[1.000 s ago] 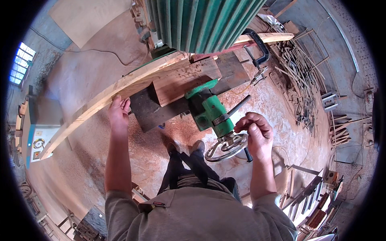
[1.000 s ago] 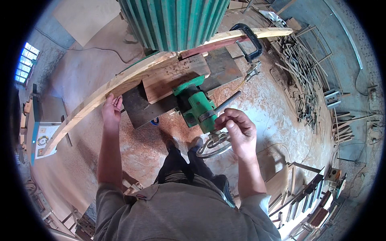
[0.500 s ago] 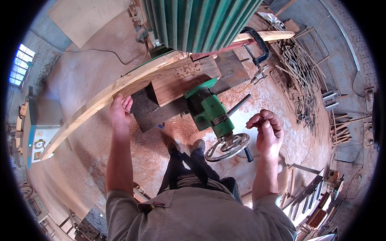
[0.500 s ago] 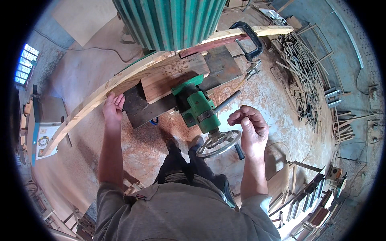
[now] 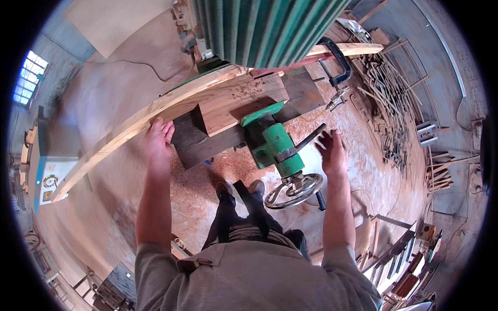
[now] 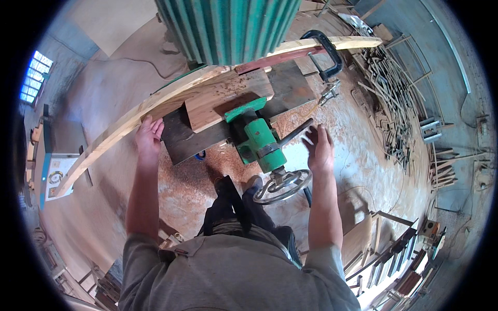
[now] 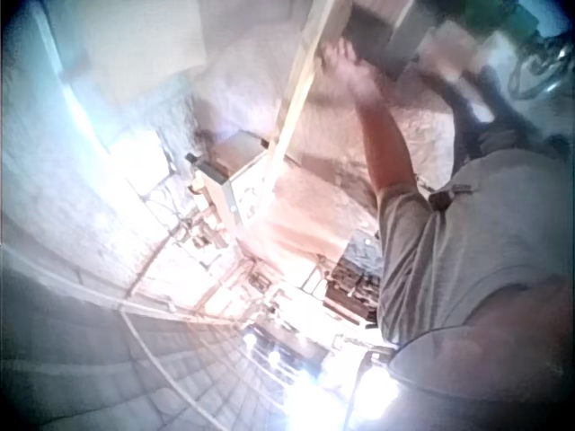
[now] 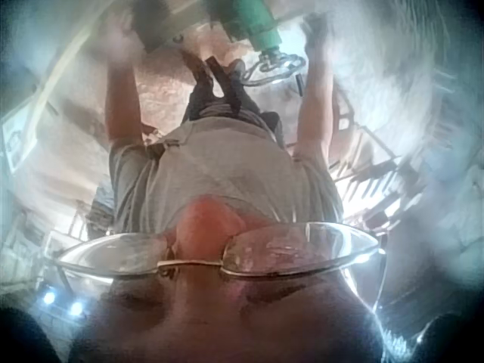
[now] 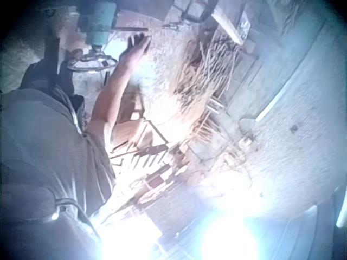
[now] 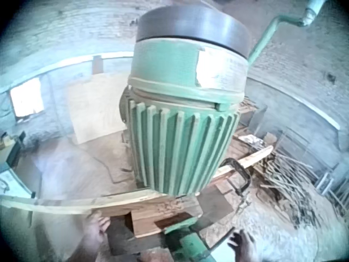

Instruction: The person operates a vertical bandsaw to cut a long wooden plank. They guide the wood through the blade, remove the cut piece, and place it on a nearby table. The person repeats this process with additional planks.

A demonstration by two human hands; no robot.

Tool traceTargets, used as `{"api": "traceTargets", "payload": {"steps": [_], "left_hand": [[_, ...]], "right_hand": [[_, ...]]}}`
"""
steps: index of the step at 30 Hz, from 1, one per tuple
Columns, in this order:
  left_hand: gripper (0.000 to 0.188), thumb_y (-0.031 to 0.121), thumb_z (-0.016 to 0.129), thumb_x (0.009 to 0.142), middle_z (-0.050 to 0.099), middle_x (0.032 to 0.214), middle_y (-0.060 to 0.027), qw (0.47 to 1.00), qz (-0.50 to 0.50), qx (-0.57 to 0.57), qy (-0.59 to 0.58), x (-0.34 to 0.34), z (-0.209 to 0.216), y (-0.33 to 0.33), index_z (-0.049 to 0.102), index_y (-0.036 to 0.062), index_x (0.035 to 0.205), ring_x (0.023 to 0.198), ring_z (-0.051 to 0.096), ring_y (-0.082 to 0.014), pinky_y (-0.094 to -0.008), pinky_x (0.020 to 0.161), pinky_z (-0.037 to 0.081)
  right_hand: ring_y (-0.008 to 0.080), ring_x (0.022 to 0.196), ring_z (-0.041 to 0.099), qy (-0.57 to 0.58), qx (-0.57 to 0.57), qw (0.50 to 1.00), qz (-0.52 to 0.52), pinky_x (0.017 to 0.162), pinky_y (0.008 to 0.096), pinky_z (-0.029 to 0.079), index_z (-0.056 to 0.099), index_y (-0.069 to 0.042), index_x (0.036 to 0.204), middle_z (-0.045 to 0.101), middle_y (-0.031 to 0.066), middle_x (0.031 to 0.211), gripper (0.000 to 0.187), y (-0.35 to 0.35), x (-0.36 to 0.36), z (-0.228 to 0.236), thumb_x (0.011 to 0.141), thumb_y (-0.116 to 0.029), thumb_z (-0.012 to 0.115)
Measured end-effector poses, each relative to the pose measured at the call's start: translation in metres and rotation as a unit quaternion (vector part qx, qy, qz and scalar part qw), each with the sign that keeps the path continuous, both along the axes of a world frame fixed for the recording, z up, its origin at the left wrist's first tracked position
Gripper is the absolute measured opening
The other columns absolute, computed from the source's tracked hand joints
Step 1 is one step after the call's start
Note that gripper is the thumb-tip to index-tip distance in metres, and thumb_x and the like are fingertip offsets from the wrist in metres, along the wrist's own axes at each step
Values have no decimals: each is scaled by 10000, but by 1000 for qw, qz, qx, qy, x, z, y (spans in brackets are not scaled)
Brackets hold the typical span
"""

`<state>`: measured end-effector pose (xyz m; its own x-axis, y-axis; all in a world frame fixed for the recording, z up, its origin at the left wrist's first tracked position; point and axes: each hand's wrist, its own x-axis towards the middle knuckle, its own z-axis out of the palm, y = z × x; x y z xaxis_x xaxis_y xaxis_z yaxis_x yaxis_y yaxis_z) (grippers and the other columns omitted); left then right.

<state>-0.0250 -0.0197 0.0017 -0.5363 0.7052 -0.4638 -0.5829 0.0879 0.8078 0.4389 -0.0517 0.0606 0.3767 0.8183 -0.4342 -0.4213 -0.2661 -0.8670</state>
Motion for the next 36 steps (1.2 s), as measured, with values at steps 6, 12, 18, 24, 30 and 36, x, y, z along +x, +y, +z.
{"api": "traceTargets", "payload": {"steps": [6, 12, 18, 24, 30, 36], "left_hand": [[364, 181, 626, 837, 555, 1003, -92, 1000, -7, -7, 3, 0, 1, 0, 468, -1, 1110, 883, 599, -236, -349, 798, 507], [372, 202, 615, 842, 566, 980, -75, 1000, -14, 7, 15, 0, 1, -2, 466, 8, 1123, 872, 591, -213, -336, 786, 500], [414, 215, 593, 852, 565, 1011, -109, 998, -53, 8, 18, -3, 8, -1, 429, -8, 1160, 911, 585, -212, -346, 797, 495], [451, 219, 587, 854, 547, 1052, -120, 998, -61, -4, 11, -2, 8, -2, 404, -13, 1195, 939, 577, -220, -355, 821, 489], [448, 227, 584, 856, 548, 1051, -119, 998, -64, -4, 15, 0, 14, -1, 404, -4, 1194, 942, 577, -226, -343, 818, 488], [414, 230, 583, 857, 551, 1048, -123, 996, -77, -3, 34, -7, 10, -4, 427, -2, 1162, 937, 585, -233, -342, 809, 492]], "right_hand": [[303, 860, 545, 237, 36, 967, 84, 825, 452, 432, 453, -28, 992, 550, 173, 986, 411, 30, -17, 10, 939, -426, 366], [257, 639, 556, -385, 99, 785, 475, 648, 382, 462, 555, -38, 817, 536, 119, 651, 313, 9, -147, 108, 870, -336, 477], [321, 679, 611, -451, 139, 561, 680, 632, 405, 484, 653, -75, 738, 621, 148, 717, 361, 7, -227, 93, 801, -421, 569], [317, 719, 625, -527, 128, 498, 677, 671, 416, 502, 659, -68, 699, 636, 147, 743, 381, 4, -233, 86, 841, -388, 510], [328, 675, 621, -537, 169, 541, 625, 645, 435, 509, 645, -58, 685, 611, 163, 656, 381, -1, -231, 73, 849, -369, 497], [312, 680, 616, -528, 199, 557, 609, 617, 397, 503, 616, -50, 693, 612, 157, 694, 320, -6, -230, 87, 822, -340, 574]]}}
